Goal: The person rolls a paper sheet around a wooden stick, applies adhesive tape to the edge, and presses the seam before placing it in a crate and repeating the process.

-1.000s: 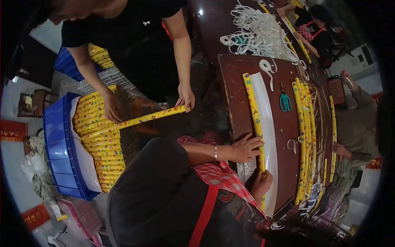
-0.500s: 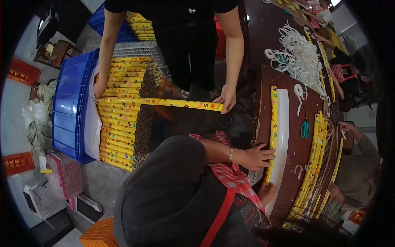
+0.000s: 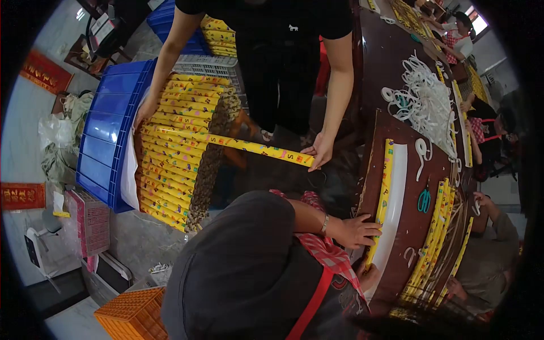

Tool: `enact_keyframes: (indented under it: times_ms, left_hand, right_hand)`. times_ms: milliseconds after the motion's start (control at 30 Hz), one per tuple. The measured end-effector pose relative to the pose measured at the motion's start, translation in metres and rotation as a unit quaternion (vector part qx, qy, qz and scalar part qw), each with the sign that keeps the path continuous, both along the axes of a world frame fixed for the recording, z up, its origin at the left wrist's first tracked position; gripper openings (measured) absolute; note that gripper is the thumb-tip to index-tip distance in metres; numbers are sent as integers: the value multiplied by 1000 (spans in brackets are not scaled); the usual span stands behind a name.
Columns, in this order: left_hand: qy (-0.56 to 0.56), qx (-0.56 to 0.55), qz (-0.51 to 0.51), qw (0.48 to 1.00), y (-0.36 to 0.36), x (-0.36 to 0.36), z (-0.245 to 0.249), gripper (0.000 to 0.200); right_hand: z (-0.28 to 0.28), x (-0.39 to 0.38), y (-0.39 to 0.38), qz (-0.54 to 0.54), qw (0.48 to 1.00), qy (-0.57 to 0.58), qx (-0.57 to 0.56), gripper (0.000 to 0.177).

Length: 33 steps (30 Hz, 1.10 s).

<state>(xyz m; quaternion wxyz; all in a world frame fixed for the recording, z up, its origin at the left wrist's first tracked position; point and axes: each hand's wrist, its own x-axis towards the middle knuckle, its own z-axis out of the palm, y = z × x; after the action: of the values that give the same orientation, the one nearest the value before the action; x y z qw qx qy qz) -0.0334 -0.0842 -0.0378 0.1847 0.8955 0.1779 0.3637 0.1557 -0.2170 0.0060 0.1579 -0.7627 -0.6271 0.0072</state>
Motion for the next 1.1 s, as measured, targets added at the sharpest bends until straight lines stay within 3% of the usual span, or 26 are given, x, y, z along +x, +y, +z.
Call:
enact_keyframes:
  times_ms: [267,400,500,600,867,933,967,1000,1100]
  left_hand:
    - [4,-23,-21,999,1,-3,6,40]
    - [-11,19,8,1000,1,-1,0,42]
    - [-13,25,10,1000,1,-1,0,43]
    - [-12,26,10,1000,2,-2,0,44]
    - [-10,5,3,1000,5,-11,17,40]
    - [-107,-102,50,988,10,-27,30,38]
    - [-142,-74,107,981,16,-36,34,40]
    - [-171,-129,141,967,21,-51,41,42]
    - [-307,-207,332,867,36,-111,52,53]
  right_hand:
    - [-2,6,1,-1,999,34,-19,32]
    - [-1,9,1,2,997,59,-54,34]
    - [-7,8,-1,12,999,38,11,34]
    - [8,2,5,22,998,30,-56,34]
    - [6,0,6,46,997,50,-32,32]
    - [13,-8,9,43,996,72,-42,32]
    - [16,-13,9,34,996,71,-52,31]
    - [17,-18,9,24,995,71,-64,30]
    - [25,-22,12,52,994,81,-43,30]
